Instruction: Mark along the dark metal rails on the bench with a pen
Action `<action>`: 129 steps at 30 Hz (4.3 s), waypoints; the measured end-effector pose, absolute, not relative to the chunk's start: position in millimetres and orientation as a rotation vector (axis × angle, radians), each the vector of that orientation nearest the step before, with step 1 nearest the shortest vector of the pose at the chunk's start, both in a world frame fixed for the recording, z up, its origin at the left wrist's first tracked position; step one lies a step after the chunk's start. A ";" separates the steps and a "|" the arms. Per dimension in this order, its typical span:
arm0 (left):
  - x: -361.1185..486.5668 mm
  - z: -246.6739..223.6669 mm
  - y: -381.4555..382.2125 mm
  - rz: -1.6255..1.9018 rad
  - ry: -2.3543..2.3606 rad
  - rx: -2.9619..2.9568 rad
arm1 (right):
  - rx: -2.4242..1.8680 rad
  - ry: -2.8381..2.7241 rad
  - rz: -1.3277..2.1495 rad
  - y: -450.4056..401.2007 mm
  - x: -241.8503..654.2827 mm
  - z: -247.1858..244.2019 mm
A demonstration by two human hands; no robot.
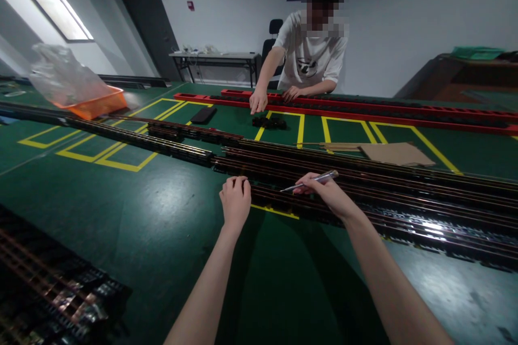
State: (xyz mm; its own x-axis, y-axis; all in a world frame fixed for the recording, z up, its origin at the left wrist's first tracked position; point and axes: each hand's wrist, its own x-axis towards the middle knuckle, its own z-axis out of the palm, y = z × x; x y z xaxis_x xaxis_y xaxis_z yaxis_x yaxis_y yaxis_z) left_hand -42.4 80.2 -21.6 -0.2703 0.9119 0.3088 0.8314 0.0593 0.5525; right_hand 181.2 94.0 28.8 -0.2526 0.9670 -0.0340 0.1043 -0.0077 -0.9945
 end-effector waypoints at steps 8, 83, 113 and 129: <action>-41.6 -20.6 79.4 0.961 2.224 1.807 | -1.253 -1.477 1.335 91.3 189.6 31.6; -48.6 -13.6 77.3 0.756 1.798 2.508 | -1.205 -1.477 1.324 85.2 172.3 32.5; -59.2 -21.3 81.3 0.927 1.835 2.524 | -1.231 -1.423 1.354 86.8 182.5 34.1; -58.6 -20.1 81.3 0.941 1.826 2.504 | -1.253 -1.452 1.321 85.8 185.2 35.8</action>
State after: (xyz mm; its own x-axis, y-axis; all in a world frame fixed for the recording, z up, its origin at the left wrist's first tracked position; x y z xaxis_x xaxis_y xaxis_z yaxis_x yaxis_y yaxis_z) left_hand -58.6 81.3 -20.1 0.1976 0.8414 0.5030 0.8979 -0.3613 0.2516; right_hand 185.2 85.8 35.8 -0.1994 0.9780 -0.0621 0.1542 -0.0312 -0.9875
